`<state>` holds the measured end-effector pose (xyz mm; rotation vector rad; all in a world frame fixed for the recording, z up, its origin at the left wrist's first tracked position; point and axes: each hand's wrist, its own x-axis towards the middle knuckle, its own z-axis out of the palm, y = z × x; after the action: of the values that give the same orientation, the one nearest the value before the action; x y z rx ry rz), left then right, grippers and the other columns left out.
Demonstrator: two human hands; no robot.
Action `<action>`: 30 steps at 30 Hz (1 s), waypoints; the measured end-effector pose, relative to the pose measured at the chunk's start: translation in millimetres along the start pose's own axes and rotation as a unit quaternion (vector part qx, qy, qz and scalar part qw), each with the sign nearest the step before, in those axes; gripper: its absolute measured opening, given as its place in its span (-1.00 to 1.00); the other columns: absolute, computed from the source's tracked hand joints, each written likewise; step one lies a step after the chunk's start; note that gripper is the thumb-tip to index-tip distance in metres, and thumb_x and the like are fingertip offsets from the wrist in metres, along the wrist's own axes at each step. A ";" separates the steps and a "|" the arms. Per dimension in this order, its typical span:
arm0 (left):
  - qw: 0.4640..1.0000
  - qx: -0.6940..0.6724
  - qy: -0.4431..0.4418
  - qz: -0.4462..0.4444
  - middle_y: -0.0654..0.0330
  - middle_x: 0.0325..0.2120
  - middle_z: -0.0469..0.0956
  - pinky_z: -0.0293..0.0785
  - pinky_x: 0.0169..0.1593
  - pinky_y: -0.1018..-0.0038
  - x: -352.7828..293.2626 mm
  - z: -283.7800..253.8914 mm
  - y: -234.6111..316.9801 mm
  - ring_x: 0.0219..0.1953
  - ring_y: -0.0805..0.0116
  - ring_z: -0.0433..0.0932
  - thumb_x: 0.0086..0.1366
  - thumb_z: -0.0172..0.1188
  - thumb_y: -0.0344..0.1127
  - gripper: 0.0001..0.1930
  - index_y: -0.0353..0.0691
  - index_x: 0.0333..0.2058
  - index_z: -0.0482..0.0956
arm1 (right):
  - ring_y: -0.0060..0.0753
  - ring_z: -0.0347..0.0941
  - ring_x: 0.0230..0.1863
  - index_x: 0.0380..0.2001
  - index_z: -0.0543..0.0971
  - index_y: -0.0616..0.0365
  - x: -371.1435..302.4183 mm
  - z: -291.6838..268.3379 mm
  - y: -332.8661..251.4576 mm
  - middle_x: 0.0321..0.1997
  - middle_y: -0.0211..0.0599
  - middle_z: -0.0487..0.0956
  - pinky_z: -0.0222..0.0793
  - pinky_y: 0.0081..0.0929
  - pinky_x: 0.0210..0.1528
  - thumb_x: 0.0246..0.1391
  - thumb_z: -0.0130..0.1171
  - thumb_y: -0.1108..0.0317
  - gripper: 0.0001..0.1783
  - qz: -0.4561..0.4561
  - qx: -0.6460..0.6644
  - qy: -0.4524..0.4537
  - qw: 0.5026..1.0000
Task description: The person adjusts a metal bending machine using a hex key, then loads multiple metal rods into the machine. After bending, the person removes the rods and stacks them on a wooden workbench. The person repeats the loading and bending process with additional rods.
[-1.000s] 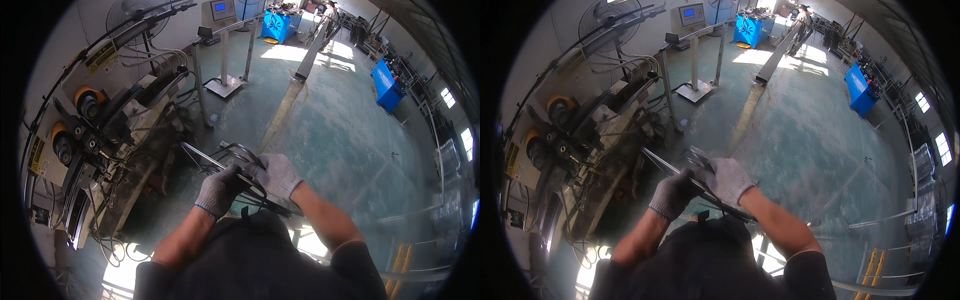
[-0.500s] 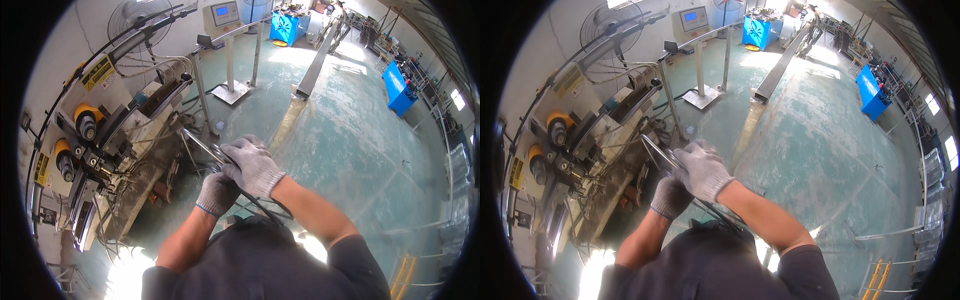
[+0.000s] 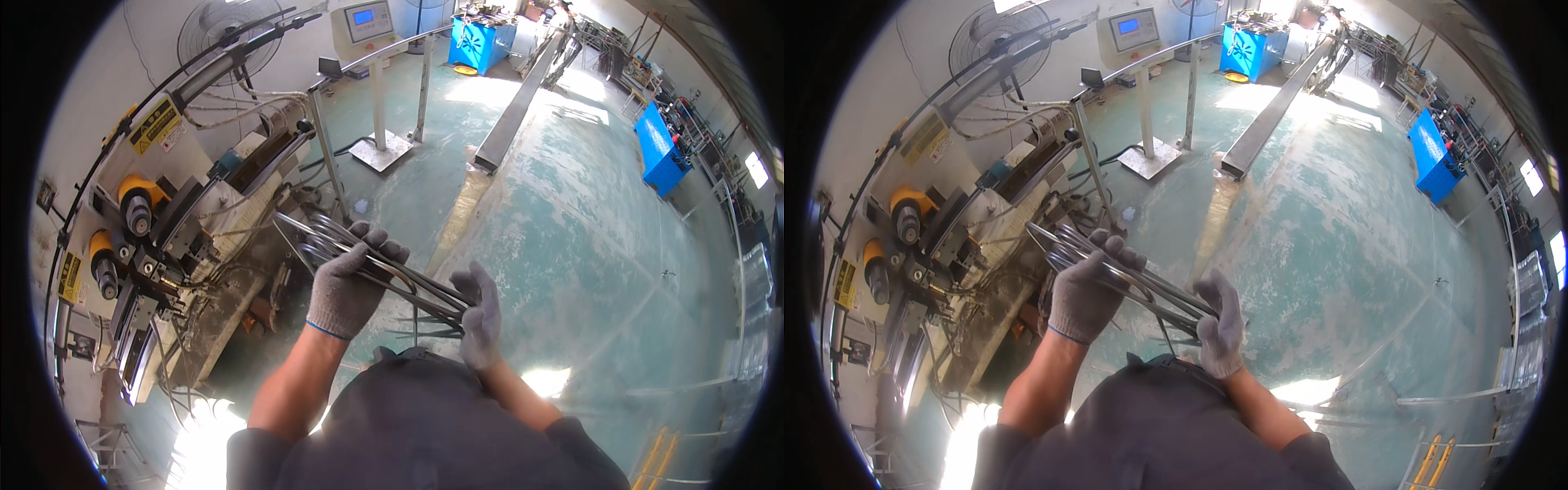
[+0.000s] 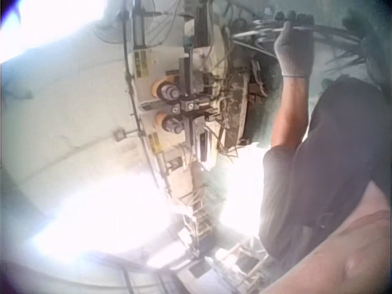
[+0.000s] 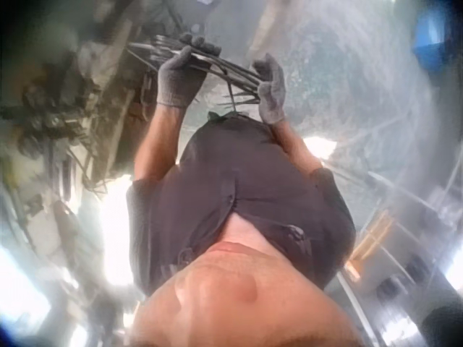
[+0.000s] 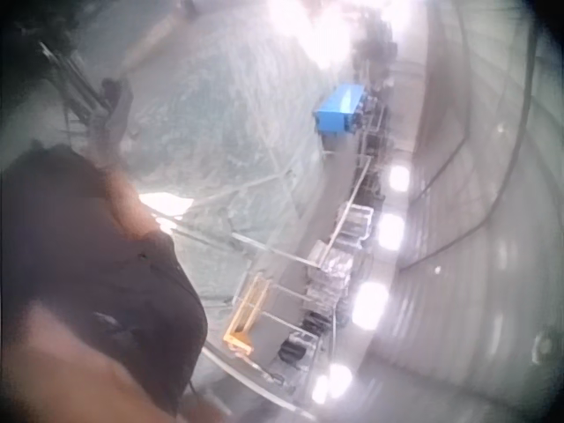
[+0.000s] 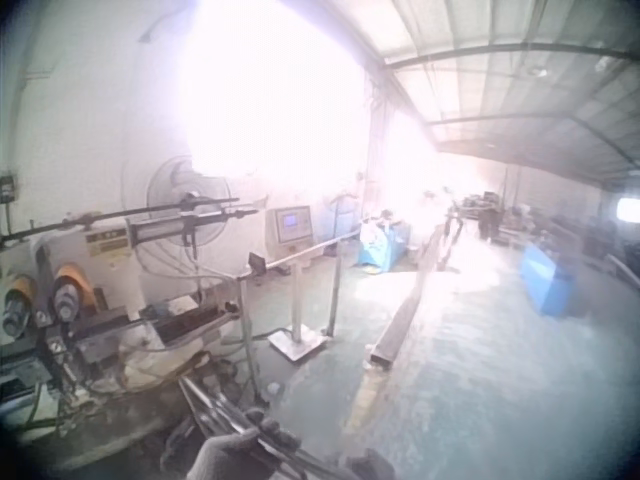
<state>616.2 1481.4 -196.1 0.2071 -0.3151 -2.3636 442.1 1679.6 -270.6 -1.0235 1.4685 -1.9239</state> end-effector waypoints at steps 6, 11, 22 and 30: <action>0.997 0.055 0.021 -0.046 -0.01 0.17 0.65 0.52 0.46 -0.24 7.4 18.8 -34.3 0.28 -0.22 0.64 0.48 0.26 -0.58 -0.48 -0.14 0.35 0.43 | -0.18 0.58 0.37 0.56 0.40 0.34 48.0 41.6 -30.9 0.37 -0.08 0.61 0.46 -0.21 0.48 0.20 0.44 -0.59 0.29 0.046 -0.042 -0.025 0.998; 0.994 0.041 0.064 -0.074 -0.10 0.30 0.62 0.46 0.51 -0.29 12.0 20.0 -36.8 0.37 -0.23 0.58 0.55 0.21 -0.55 -0.50 -0.17 0.39 0.40 | -0.26 0.75 0.04 0.41 0.58 0.31 62.4 56.6 -60.6 0.01 -0.15 0.78 0.67 -0.19 0.15 0.25 0.57 -0.22 -0.06 0.072 -0.218 -0.028 0.973; 0.995 -0.051 0.086 -0.028 -0.08 0.07 0.70 0.55 0.46 -0.15 38.6 15.7 2.7 0.20 -0.14 0.67 0.63 0.15 -0.41 -0.71 -0.39 0.22 0.55 | -0.24 0.82 -0.05 0.31 0.67 0.27 33.2 -7.8 -85.1 -0.10 0.03 0.82 0.70 -0.24 0.08 0.02 0.74 0.16 -0.18 0.072 -0.248 -0.123 0.958; 0.997 0.056 -0.025 -0.049 -0.08 0.13 0.71 0.44 0.54 -0.11 93.8 50.3 -36.7 0.26 -0.14 0.65 0.60 0.26 -0.29 -0.65 -0.38 0.21 0.60 | -0.18 0.82 -0.21 -0.09 0.77 0.20 62.5 -46.7 -48.4 -0.21 -0.04 0.83 0.71 -0.29 -0.04 0.02 0.74 0.32 -0.58 -0.051 -0.339 0.204 0.917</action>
<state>512.7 1450.7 -163.9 0.2202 -0.4712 -2.4537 369.9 1672.4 -214.3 -1.0160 2.4782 -1.7931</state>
